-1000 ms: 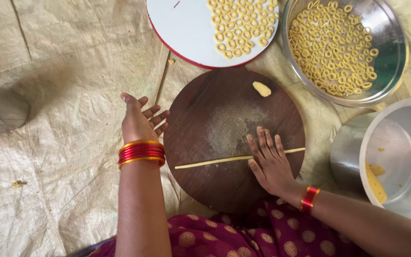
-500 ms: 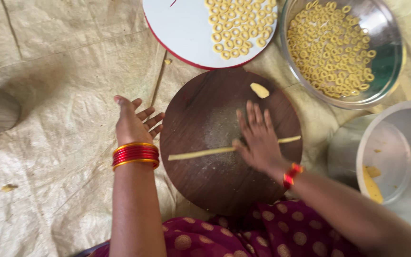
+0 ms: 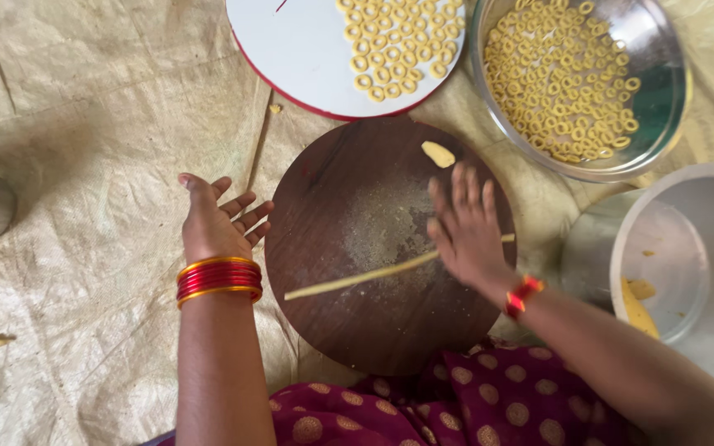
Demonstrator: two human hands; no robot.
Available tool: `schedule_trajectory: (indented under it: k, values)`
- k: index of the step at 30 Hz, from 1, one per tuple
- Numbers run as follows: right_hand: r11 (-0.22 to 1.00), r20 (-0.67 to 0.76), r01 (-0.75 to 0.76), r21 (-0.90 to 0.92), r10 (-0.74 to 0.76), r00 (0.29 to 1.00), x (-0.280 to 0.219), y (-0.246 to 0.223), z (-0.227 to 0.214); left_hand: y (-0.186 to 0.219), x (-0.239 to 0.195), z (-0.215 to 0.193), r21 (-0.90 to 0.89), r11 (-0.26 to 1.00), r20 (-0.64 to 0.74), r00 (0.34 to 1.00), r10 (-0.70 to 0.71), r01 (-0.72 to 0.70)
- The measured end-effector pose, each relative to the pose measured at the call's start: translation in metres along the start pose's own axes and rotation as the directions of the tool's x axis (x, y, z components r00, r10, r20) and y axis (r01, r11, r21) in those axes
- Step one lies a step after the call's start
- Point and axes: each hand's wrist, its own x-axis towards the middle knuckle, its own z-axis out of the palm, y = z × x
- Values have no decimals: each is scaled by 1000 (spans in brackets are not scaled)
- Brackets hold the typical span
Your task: The person rolls small pieces of yellow dough into thin ropes on a wooden board, then forms them into rings and places them onto a white tray. The person repeats this process, transferring finished rings from the board to the tray.
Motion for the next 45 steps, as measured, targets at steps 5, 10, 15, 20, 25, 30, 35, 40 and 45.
schedule_trajectory:
  k: [5,10,15,20,25,30,35,40,45]
  values:
    - [982,-24,46,-184,-52,998,61,28,11,-1,6,-2,-2,1000,-8,1000,14,-14]
    - [972,94,191,-138,-179,979,31,14,7,-1,7,-6,-12,999,-14,999,39,-39]
    - [984,99,177,39,-180,979,-54,3,-4,0,3,-5,-22,999,-7,1000,28,-28]
    - [988,115,89,130,-104,988,-93,16,-11,3,0,-5,-27,1000,-9,1000,16,-16]
    - [1000,89,-15,9,14,996,-43,29,-4,2,-1,-2,-7,1000,-10,1000,20,-20]
    - [995,5,-44,-94,44,999,39,49,7,0,3,-2,14,1000,-30,999,14,-14]
    - [997,1,30,-71,-30,1000,30,41,-1,-3,10,-5,6,1000,-29,999,29,-28]
    - [996,78,89,24,-91,993,-49,26,-11,-4,11,-5,-6,1000,-34,999,22,-23]
    - [988,103,-40,152,24,994,-93,39,-13,-5,12,-8,-33,999,-40,999,7,-9]
